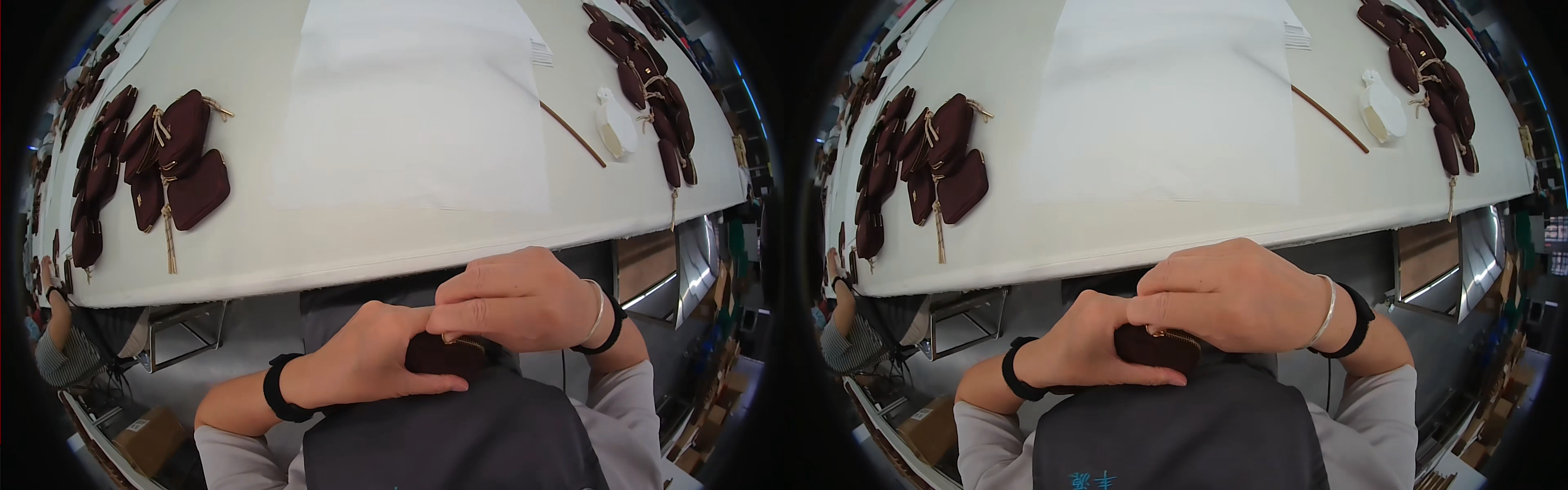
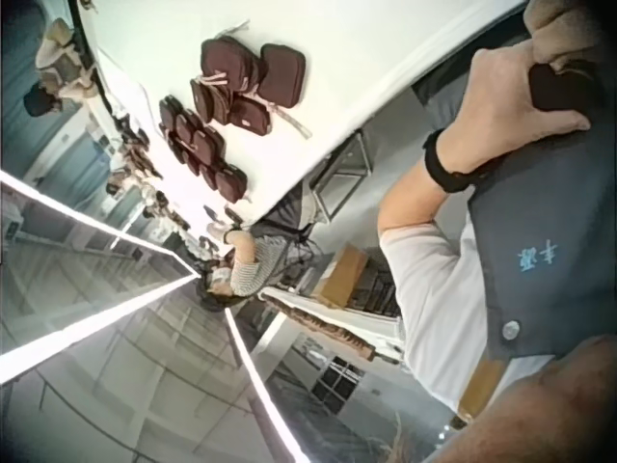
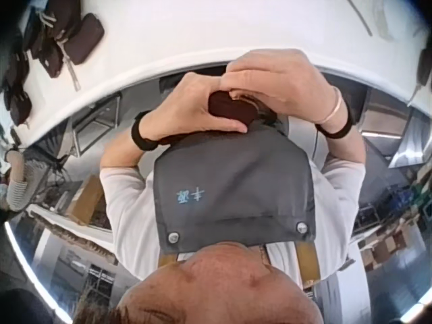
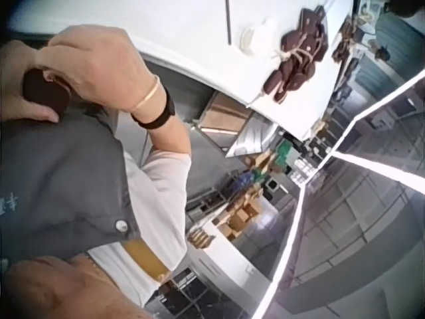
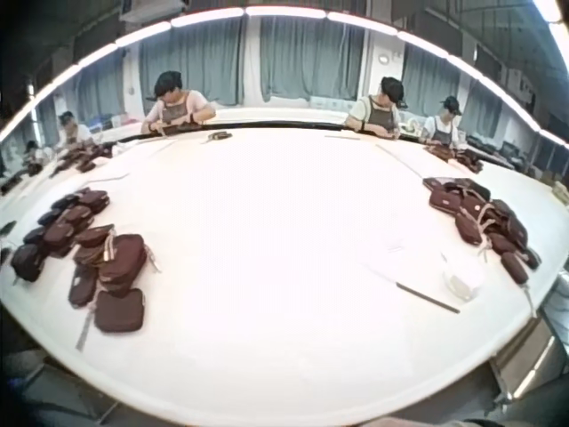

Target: The person takes a maroon pouch, opens the zipper, and stuffs a piece of white tissue paper inside. They then zip the pouch closed and place it on the table. This process is repeated for multiple pouches.

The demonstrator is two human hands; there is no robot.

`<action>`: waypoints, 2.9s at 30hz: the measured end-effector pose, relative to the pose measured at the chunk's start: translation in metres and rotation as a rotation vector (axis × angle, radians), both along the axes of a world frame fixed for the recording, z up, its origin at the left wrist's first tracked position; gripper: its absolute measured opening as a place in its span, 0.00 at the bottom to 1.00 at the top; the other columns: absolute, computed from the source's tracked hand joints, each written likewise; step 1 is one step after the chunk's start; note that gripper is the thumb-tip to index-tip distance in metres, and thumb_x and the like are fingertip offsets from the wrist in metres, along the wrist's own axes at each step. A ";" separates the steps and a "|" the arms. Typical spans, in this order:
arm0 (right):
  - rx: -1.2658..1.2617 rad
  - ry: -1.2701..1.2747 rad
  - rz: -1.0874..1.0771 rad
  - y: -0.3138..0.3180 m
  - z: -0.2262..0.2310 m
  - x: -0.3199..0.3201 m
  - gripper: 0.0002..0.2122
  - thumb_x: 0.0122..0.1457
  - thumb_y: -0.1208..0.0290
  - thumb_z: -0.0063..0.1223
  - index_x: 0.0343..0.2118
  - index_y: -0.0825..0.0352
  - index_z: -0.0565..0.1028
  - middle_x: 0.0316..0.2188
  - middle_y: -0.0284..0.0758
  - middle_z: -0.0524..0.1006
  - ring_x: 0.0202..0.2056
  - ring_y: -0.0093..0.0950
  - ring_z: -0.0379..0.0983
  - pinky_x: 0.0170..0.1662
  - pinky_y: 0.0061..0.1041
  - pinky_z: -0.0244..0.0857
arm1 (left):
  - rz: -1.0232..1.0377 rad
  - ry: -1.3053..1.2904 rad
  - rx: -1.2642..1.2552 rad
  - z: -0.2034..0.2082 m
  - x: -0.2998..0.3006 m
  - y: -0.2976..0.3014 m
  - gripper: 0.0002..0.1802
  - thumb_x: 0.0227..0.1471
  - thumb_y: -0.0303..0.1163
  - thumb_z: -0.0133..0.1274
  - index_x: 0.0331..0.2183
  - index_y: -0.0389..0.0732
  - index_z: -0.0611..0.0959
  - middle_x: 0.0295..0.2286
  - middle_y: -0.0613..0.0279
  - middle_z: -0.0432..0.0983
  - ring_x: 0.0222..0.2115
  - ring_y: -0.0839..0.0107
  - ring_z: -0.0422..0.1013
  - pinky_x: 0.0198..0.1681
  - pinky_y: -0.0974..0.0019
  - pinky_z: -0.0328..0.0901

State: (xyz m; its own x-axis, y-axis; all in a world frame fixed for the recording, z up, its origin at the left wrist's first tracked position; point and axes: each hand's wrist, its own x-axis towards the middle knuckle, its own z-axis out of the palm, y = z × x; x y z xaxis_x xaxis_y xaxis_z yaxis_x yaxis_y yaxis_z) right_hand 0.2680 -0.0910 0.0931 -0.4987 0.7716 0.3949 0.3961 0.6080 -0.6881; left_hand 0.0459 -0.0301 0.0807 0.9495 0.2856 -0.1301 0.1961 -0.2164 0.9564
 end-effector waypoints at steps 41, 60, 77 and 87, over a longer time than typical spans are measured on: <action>-0.305 -0.716 -1.270 0.034 -0.087 0.320 0.38 0.53 0.45 0.60 0.66 0.49 0.62 0.59 0.59 0.64 0.55 0.57 0.67 0.61 0.49 0.60 | 0.574 -0.065 0.591 -0.047 -0.046 0.085 0.50 0.35 0.42 0.76 0.60 0.42 0.73 0.59 0.52 0.65 0.56 0.51 0.67 0.58 0.55 0.65; 0.238 -0.358 -0.626 0.052 0.014 -0.030 0.33 0.51 0.54 0.68 0.61 0.57 0.72 0.60 0.54 0.63 0.54 0.52 0.64 0.56 0.45 0.62 | 0.785 -0.253 0.398 -0.071 -0.017 0.052 0.56 0.32 0.40 0.78 0.62 0.40 0.68 0.51 0.58 0.74 0.32 0.67 0.71 0.34 0.66 0.70; -0.036 -0.518 -0.645 0.040 -0.032 -0.031 0.38 0.54 0.54 0.66 0.65 0.65 0.65 0.62 0.55 0.61 0.57 0.54 0.62 0.62 0.46 0.56 | 0.751 -0.294 0.660 -0.079 -0.009 0.052 0.51 0.33 0.45 0.75 0.57 0.34 0.73 0.44 0.52 0.75 0.41 0.55 0.71 0.46 0.57 0.69; 0.210 -0.545 -0.629 0.055 -0.004 -0.044 0.38 0.51 0.55 0.68 0.63 0.66 0.68 0.62 0.55 0.60 0.56 0.53 0.63 0.58 0.44 0.61 | 0.733 -0.272 0.605 -0.074 -0.014 0.052 0.50 0.26 0.42 0.77 0.52 0.33 0.74 0.48 0.51 0.69 0.47 0.52 0.67 0.51 0.55 0.67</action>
State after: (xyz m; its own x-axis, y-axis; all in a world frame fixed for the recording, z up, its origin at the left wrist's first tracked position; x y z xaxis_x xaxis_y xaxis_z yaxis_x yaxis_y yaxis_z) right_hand 0.2237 -0.0358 0.0890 -0.1641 0.9059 0.3903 0.9449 0.2580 -0.2015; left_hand 0.0316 0.0217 0.0068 0.4868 0.7615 0.4280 0.2672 -0.5963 0.7570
